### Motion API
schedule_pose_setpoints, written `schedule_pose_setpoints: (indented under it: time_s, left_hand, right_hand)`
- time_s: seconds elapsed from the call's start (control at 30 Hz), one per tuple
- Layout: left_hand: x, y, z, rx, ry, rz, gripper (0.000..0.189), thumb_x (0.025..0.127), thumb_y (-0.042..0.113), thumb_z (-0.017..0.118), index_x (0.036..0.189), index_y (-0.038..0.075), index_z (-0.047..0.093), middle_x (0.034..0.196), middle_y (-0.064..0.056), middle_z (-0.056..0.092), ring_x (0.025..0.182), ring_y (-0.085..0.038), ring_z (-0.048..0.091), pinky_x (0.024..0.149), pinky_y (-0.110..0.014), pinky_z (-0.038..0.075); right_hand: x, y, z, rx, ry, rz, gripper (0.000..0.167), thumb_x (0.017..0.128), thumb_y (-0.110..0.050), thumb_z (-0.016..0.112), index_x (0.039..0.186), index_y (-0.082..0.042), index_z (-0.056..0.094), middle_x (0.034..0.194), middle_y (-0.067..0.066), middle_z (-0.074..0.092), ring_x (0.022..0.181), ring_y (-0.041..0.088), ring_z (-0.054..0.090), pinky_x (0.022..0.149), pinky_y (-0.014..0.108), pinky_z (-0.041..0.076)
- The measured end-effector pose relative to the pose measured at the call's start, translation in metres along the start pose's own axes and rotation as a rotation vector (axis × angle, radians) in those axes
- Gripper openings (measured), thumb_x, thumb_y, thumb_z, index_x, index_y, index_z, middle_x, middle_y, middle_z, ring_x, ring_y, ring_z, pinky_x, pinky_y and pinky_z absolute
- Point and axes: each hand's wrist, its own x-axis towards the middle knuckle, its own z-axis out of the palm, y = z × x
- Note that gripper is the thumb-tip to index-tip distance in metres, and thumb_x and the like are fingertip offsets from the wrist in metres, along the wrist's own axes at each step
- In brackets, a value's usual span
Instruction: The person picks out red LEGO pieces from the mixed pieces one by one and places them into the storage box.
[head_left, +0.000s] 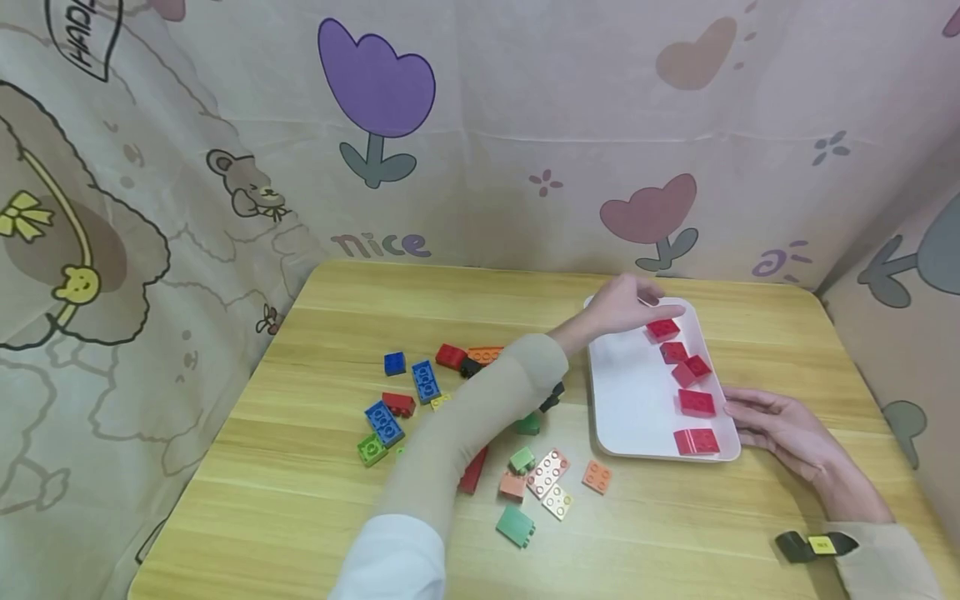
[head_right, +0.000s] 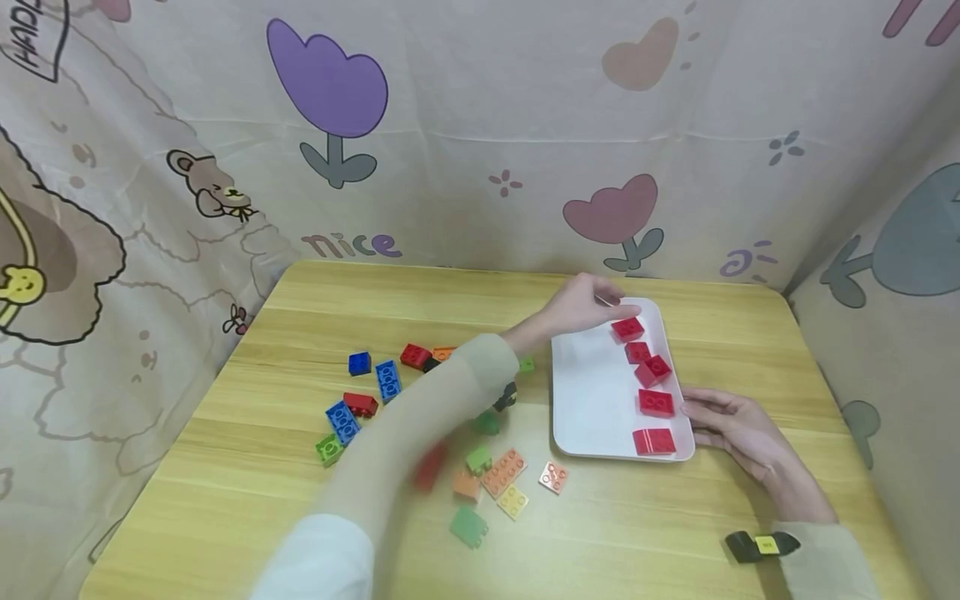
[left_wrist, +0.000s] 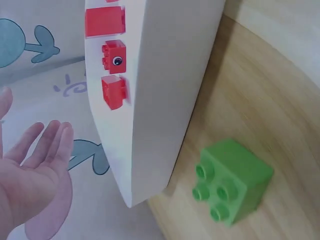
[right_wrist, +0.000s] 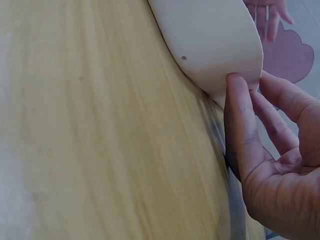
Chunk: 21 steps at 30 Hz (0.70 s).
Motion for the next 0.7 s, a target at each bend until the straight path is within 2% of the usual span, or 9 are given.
schedule_pose_setpoints:
  time_s: [0.17,0.37,0.6,0.7]
  left_hand:
    - [-0.011,-0.004,-0.011,-0.016,-0.017,0.033,0.053,0.094,0.052,0.076,0.135,0.019,0.071,0.127,0.007,0.076,0.113,-0.003,0.069,0.089,-0.013,0.055]
    - [-0.027,-0.015,-0.027,-0.048,-0.046,0.059,0.052,0.093,0.051,0.078,0.132,0.017,0.072,0.129,0.003,0.076,0.112,-0.006,0.071,0.091,-0.015,0.057]
    - [-0.043,-0.038,-0.044,-0.033,-0.045,0.137,0.051,0.095,0.047,0.077,0.132,0.012,0.071,0.131,-0.006,0.075,0.112,-0.012,0.073,0.097,-0.019,0.057]
    - [-0.050,-0.051,-0.050,-0.023,-0.057,0.152,0.052,0.096,0.046,0.076,0.132,0.009,0.071,0.132,-0.010,0.075,0.114,-0.015,0.072,0.099,-0.022,0.058]
  right_hand:
    - [0.001,0.001,0.000,-0.009,0.010,0.008,0.037,0.107,-0.002,0.057,0.120,-0.030,0.078,0.116,-0.020,0.077,0.103,0.003,0.076,0.083,0.028,0.066]
    - [0.001,0.001,0.000,-0.013,0.008,0.013,0.037,0.107,-0.002,0.057,0.120,-0.030,0.078,0.117,-0.020,0.077,0.103,0.003,0.076,0.083,0.028,0.066]
    - [0.001,0.001,-0.001,-0.010,0.009,0.019,0.037,0.107,-0.002,0.057,0.120,-0.029,0.078,0.117,-0.021,0.077,0.103,0.003,0.076,0.084,0.028,0.065]
    - [0.001,0.001,-0.002,-0.012,0.008,0.015,0.038,0.107,-0.002,0.056,0.120,-0.030,0.078,0.117,-0.020,0.077,0.103,0.003,0.076,0.084,0.028,0.065]
